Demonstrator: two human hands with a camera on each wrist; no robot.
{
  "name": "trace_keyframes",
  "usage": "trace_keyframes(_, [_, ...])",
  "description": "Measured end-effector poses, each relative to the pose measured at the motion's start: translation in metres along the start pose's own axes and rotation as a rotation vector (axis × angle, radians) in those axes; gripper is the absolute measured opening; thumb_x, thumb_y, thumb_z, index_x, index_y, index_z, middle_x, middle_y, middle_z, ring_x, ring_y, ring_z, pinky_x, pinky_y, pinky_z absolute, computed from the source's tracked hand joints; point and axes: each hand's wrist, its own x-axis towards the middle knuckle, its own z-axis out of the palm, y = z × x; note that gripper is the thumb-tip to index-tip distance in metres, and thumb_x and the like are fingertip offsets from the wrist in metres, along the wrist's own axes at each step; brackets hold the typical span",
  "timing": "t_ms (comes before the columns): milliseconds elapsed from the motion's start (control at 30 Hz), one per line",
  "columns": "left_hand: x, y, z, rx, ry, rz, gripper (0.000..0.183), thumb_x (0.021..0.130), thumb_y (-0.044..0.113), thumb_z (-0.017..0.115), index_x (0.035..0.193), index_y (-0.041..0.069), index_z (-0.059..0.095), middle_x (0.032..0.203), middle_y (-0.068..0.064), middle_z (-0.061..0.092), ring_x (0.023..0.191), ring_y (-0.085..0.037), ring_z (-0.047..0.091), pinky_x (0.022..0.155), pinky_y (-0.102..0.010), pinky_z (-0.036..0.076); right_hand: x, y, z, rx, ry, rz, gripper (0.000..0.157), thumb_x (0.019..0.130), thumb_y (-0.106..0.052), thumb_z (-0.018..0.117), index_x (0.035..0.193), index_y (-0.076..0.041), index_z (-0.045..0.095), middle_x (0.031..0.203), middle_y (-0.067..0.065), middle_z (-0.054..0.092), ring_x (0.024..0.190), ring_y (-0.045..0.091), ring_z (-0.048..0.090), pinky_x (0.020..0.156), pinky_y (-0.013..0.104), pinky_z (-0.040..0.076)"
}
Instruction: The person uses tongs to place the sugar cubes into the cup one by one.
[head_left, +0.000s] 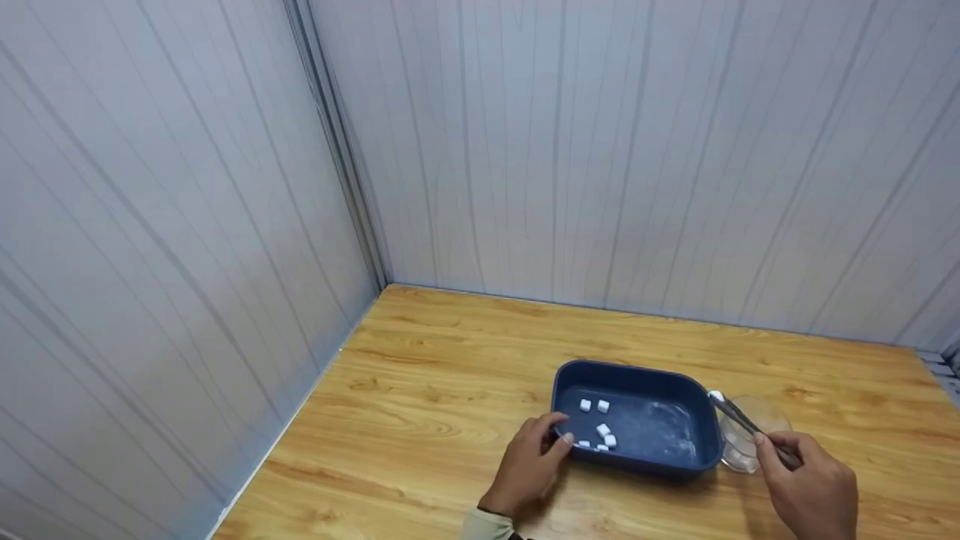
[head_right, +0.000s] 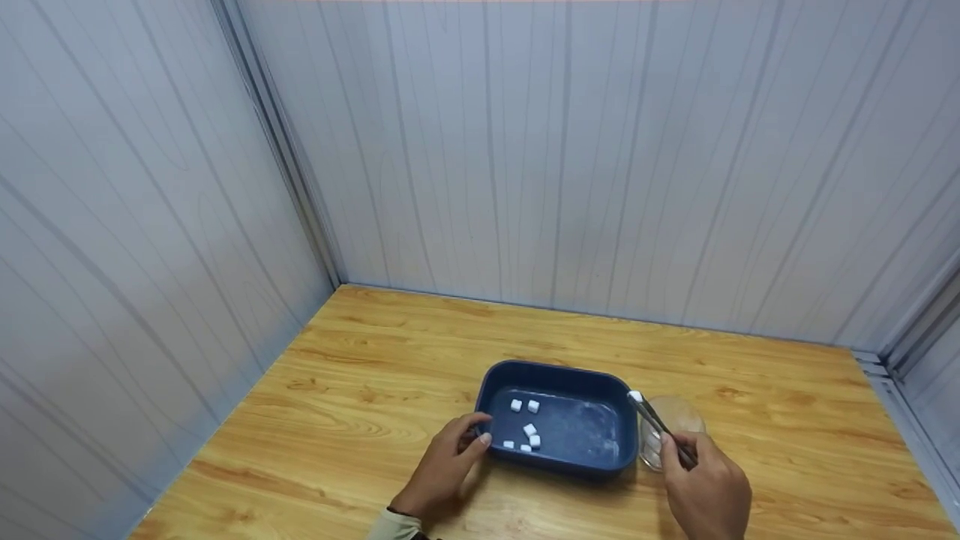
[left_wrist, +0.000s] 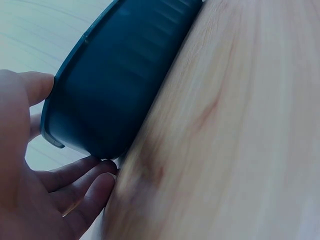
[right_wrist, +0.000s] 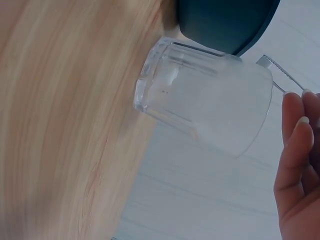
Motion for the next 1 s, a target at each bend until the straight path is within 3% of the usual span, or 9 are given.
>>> trace_keyframes(100, [-0.0003,0.0001,0.0002,-0.007,0.004,0.003,0.041,0.091,0.051,0.049,0.124,0.027,0.056,0.103,0.004,0.055,0.087,-0.007,0.051,0.077,-0.029,0.042,0.0013,0.0009,-0.0025,-0.015,-0.012,0.027,0.019,0.075,-0.024,0.075,0.082,-0.008,0.070,0.074,0.008,0.068,0.061,-0.008,0.048,0.055,0.011,0.033])
trace_keyframes(333, [-0.0003,0.0007,-0.0004,-0.002,0.004,0.004,0.041,0.091,0.050,0.049,0.124,0.028,0.056,0.102,0.006,0.054,0.086,-0.007,0.051,0.076,-0.029,0.042,0.0012,0.0020,-0.0048,-0.056,-0.025,0.039,0.021,0.078,-0.023,0.073,0.084,-0.003,0.068,0.074,0.012,0.067,0.064,0.025,0.063,0.053,0.012,0.033])
trace_keyframes(433, [0.0000,0.0005,-0.0006,0.004,0.007,0.002,0.040,0.091,0.050,0.049,0.124,0.028,0.056,0.100,0.008,0.052,0.086,-0.008,0.051,0.075,-0.029,0.042,0.0015,0.0030,-0.0044,-0.064,-0.032,0.051,0.021,0.079,-0.022,0.072,0.084,-0.002,0.068,0.074,0.013,0.067,0.065,0.027,0.063,0.052,0.012,0.033])
trace_keyframes(533, [0.0001,-0.0002,-0.0001,0.008,0.011,0.005,0.039,0.091,0.049,0.050,0.124,0.028,0.056,0.099,0.009,0.052,0.086,-0.007,0.051,0.075,-0.028,0.042,0.0018,0.0037,-0.0052,-0.055,-0.039,0.072,0.021,0.079,-0.022,0.071,0.085,-0.002,0.067,0.075,0.014,0.067,0.063,0.021,0.062,0.051,0.009,0.032])
trace_keyframes(767, [-0.0009,-0.0011,-0.0001,0.018,0.002,0.010,0.038,0.092,0.051,0.047,0.124,0.031,0.054,0.109,0.007,0.054,0.095,-0.007,0.052,0.082,-0.033,0.044,0.0003,0.0064,-0.0095,-0.003,0.012,0.082,0.021,0.078,-0.023,0.073,0.084,-0.003,0.069,0.074,0.012,0.068,0.059,-0.023,0.038,0.052,0.004,0.032])
trace_keyframes(1000, [-0.0012,-0.0018,-0.0001,0.015,-0.002,0.003,0.038,0.091,0.052,0.046,0.123,0.034,0.054,0.112,0.007,0.053,0.099,-0.008,0.052,0.085,-0.035,0.043,-0.0039,0.0100,-0.0106,-0.018,0.042,0.095,0.021,0.077,-0.021,0.073,0.085,-0.002,0.069,0.075,0.013,0.068,0.062,-0.029,0.032,0.053,0.002,0.031])
